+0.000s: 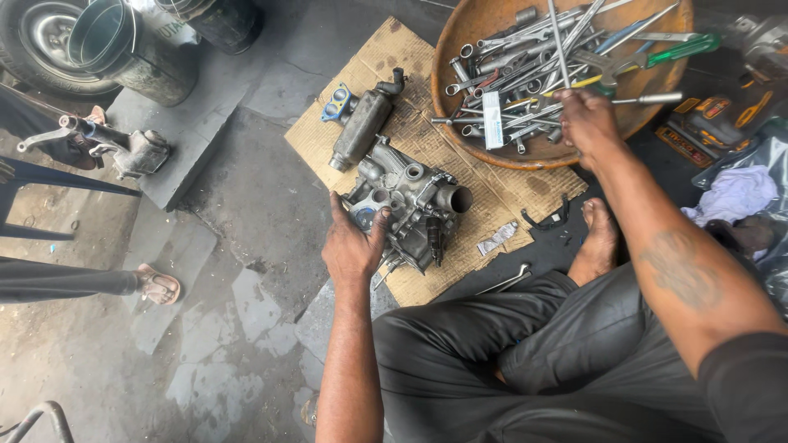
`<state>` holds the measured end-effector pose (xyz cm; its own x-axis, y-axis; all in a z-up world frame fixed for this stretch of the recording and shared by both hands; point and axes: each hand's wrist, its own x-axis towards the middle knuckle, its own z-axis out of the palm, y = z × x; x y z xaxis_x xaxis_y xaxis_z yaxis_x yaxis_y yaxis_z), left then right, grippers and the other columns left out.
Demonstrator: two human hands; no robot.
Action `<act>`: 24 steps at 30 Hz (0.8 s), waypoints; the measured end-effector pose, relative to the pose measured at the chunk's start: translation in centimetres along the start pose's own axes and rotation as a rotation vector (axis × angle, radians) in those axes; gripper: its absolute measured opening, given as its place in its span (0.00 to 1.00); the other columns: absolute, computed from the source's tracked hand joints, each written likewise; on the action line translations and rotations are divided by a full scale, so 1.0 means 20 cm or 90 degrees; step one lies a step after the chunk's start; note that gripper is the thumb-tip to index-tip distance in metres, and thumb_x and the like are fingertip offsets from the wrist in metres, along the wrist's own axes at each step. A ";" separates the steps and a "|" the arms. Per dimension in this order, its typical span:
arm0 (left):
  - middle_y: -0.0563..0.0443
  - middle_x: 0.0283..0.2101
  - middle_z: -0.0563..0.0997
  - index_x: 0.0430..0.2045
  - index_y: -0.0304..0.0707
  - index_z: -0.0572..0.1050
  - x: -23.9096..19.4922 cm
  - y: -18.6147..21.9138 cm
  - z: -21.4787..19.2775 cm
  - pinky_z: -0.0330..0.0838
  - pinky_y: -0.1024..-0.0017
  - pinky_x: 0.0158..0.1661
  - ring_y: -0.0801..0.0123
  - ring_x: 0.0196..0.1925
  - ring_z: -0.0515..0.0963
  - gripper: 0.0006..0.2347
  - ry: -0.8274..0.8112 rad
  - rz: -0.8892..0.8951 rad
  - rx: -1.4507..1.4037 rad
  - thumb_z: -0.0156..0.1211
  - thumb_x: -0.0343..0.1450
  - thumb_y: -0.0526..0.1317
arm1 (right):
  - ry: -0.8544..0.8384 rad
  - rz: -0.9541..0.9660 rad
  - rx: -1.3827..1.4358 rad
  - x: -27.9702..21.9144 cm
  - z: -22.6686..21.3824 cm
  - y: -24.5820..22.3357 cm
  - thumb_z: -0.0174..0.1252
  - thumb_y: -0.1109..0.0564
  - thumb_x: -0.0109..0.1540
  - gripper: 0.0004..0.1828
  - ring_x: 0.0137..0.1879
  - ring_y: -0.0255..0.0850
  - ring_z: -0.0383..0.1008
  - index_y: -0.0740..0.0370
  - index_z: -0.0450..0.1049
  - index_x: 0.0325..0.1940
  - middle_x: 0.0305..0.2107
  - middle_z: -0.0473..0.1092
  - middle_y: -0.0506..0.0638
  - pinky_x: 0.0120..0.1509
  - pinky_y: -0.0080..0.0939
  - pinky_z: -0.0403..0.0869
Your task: The person sits on the floor and works on a disassembled engine block. They use a T-handle wrench to tighten bolts on the engine and later use a standard wrench to adjust other parts. The person also handles a rag and various small engine components.
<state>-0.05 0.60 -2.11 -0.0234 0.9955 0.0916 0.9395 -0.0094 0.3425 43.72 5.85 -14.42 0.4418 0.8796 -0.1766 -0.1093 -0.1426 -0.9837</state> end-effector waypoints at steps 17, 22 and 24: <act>0.36 0.76 0.67 0.63 0.47 0.66 -1.14 0.97 0.00 0.79 0.68 0.58 0.55 0.63 0.81 0.21 -0.193 0.309 -0.681 0.56 0.76 0.49 | -0.478 -0.235 -0.754 -1.71 -0.61 0.13 0.57 0.46 0.66 0.18 0.50 0.43 0.80 0.60 0.71 0.53 0.44 0.77 0.54 0.54 0.46 0.78; 0.52 0.48 0.83 0.65 0.61 0.68 -1.27 0.94 0.11 0.82 0.71 0.44 0.63 0.44 0.87 0.18 -0.264 0.477 -0.477 0.57 0.79 0.52 | -0.227 -0.105 -0.654 -1.78 -1.06 0.06 0.58 0.51 0.67 0.16 0.50 0.41 0.80 0.61 0.71 0.55 0.44 0.77 0.54 0.55 0.42 0.78; 0.55 0.47 0.83 0.65 0.66 0.68 -1.31 0.98 0.19 0.83 0.71 0.39 0.63 0.42 0.87 0.19 -0.302 0.562 -0.450 0.55 0.77 0.52 | -0.139 -0.085 -0.638 -1.80 -1.20 0.09 0.58 0.53 0.67 0.16 0.50 0.40 0.80 0.61 0.71 0.56 0.45 0.77 0.54 0.55 0.40 0.78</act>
<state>20.21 -25.21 -1.39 0.7925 0.5563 0.2499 0.1745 -0.5995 0.7811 48.95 -36.95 -10.70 0.2139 0.9650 -0.1517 0.7644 -0.2620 -0.5892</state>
